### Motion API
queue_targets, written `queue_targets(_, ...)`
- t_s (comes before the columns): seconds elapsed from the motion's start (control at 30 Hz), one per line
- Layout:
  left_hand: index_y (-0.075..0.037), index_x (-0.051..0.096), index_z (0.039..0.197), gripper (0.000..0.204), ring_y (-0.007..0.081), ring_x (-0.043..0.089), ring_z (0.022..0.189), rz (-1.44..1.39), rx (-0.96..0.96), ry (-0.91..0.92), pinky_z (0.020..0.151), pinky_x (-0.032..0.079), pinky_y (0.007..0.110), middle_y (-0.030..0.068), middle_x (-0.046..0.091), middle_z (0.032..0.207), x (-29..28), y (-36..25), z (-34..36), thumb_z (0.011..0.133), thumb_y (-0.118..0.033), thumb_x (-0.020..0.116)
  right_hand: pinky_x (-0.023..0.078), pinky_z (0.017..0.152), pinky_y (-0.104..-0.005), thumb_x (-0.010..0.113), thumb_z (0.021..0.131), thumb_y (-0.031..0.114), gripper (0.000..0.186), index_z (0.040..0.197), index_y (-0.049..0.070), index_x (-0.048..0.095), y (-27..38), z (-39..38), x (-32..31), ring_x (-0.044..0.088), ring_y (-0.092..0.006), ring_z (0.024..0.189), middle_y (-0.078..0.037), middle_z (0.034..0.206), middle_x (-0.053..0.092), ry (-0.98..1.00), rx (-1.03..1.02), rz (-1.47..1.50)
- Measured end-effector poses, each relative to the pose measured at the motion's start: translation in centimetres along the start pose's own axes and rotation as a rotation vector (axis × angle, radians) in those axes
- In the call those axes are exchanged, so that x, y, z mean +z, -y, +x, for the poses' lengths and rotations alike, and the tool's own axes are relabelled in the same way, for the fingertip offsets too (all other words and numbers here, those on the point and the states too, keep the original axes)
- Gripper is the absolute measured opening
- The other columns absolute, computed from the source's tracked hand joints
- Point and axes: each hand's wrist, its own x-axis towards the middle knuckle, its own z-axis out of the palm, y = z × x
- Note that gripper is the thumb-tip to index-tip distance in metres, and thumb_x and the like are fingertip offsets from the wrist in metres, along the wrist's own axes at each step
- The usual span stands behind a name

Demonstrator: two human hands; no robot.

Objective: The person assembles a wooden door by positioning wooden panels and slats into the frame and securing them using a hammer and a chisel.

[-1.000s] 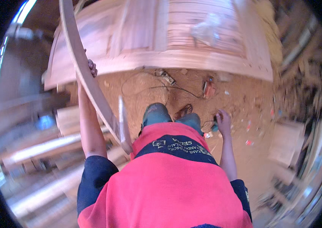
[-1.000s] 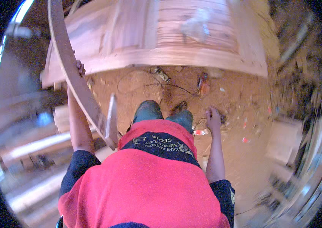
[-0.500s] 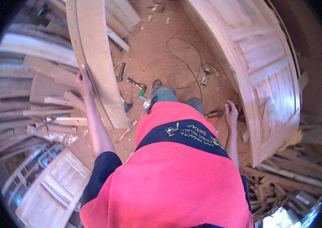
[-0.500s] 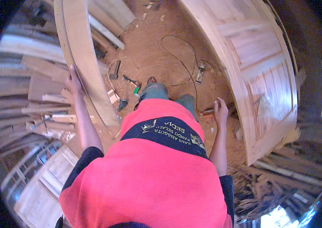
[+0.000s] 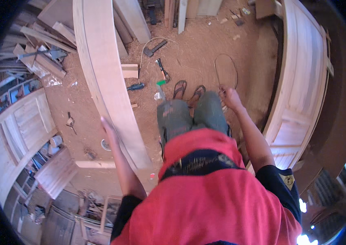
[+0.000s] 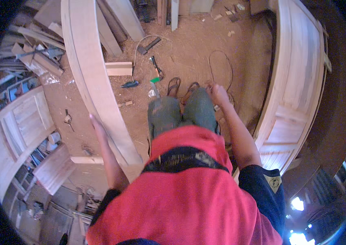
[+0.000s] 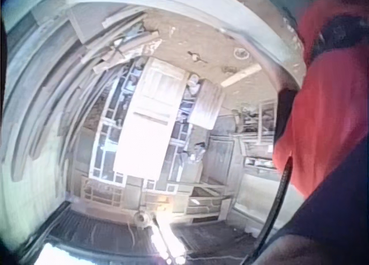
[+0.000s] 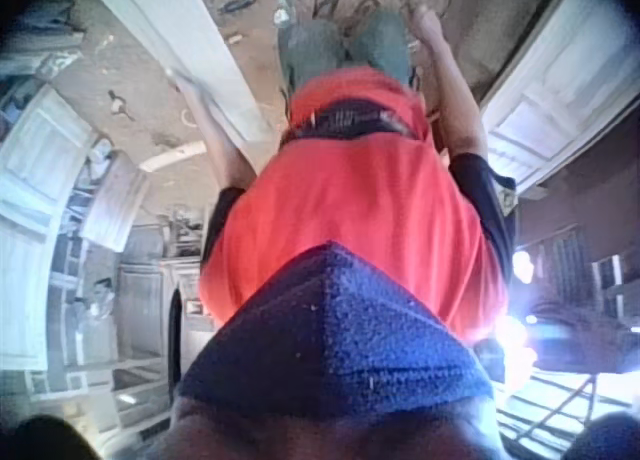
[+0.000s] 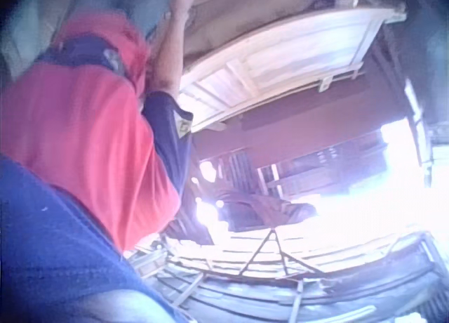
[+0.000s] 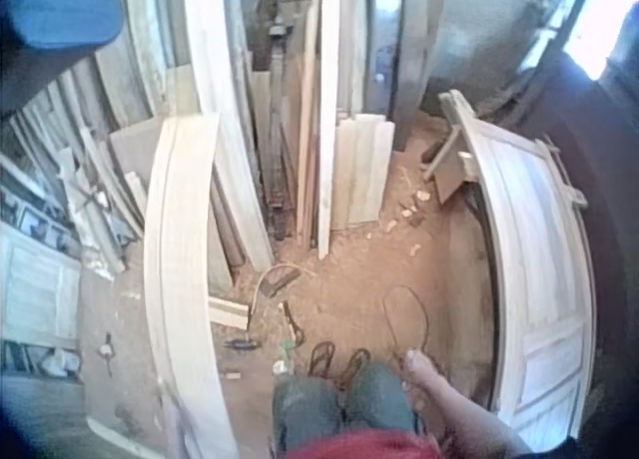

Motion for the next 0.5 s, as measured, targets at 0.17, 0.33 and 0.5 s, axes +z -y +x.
queue_targets(0.17, 0.013, 0.055, 0.127, 0.071, 0.0296, 0.058, 0.111, -0.067, -0.480, -0.080, 0.098, 0.044, 0.039, 0.0250, 0.061, 0.124, 0.9, 8.0, -7.3, 0.104, -0.052, 0.036, 0.052, 0.085, -0.0464, 0.061, 0.089, 0.021, 0.032, 0.116, 0.004, 0.064, 5.4, 15.8, 7.2, 0.065, -0.0400, 0.099, -0.021, 0.105, 0.067, 0.300, -0.200, -0.147)
queue_targets(0.33, 0.013, 0.051, 0.127, 0.062, 0.0302, 0.054, 0.110, 0.308, -0.587, 0.024, 0.099, 0.043, 0.041, 0.0244, 0.057, 0.122, 2.1, 24.0, -16.7, 0.107, -0.042, 0.031, 0.047, 0.099, -0.0472, 0.055, 0.092, 0.019, 0.031, 0.120, 0.008, 0.063, 3.2, 33.9, 29.8, 0.054, -0.0353, 0.122, -0.013, 0.133, 0.056, 0.440, -0.557, -0.509)
queue_targets(0.5, 0.006, 0.049, 0.124, 0.062, 0.0231, 0.053, 0.097, 0.218, -0.780, -0.133, 0.091, 0.045, 0.039, 0.0130, 0.053, 0.105, 3.1, 32.7, -28.0, 0.106, -0.049, 0.026, 0.040, 0.107, -0.0489, 0.051, 0.093, 0.019, 0.036, 0.128, 0.012, 0.060, 5.1, 45.5, 49.4, 0.044, -0.0289, 0.135, -0.009, 0.143, 0.050, 0.477, -0.864, -0.798)
